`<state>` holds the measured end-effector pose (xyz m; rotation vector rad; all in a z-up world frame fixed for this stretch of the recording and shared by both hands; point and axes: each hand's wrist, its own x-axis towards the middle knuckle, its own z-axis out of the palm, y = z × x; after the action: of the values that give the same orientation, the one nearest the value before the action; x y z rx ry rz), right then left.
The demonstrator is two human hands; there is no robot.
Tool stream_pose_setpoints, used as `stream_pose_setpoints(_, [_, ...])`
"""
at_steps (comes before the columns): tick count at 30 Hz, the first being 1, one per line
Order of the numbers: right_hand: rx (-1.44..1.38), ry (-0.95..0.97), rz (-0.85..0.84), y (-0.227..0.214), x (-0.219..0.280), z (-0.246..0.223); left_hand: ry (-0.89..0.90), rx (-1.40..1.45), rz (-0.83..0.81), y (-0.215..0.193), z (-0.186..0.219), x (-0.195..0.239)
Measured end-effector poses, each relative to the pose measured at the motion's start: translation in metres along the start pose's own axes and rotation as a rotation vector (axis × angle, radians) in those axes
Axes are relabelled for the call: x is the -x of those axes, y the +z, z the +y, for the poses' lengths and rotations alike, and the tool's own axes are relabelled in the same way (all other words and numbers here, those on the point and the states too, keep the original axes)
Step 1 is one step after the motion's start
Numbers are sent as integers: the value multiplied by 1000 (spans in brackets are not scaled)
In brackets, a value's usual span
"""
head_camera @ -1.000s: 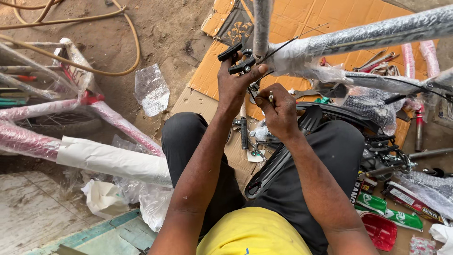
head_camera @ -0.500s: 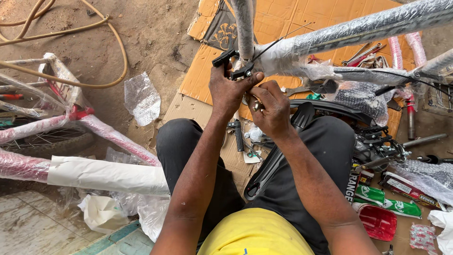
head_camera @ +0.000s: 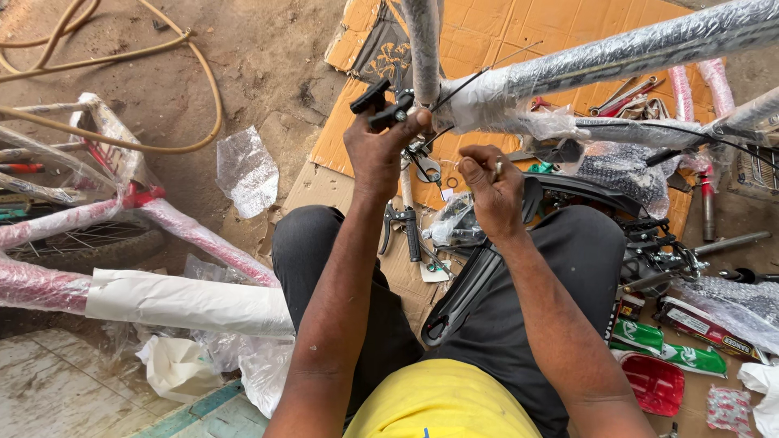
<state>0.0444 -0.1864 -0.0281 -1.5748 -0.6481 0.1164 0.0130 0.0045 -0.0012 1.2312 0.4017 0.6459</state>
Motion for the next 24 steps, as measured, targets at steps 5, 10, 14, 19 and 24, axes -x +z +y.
stream_pose_setpoints(5, [-23, 12, -144, 2, 9, 12, -110, 193, -2, -3, 4, -6])
stream_pose_setpoints(10, [49, 96, -186, 8, 15, 23, -128, 187, -3, -4, 8, -2])
stream_pose_setpoints(14, [-212, 233, 321, -24, -40, 24, -55, 167, -47, -9, 10, -4])
stream_pose_setpoints(19, [148, -350, 226, -48, -115, 31, -6, 365, -50, -15, 4, -12])
stream_pose_setpoints(24, [-434, 345, 133, 16, -62, 31, -37, 441, 126, -30, -3, -23])
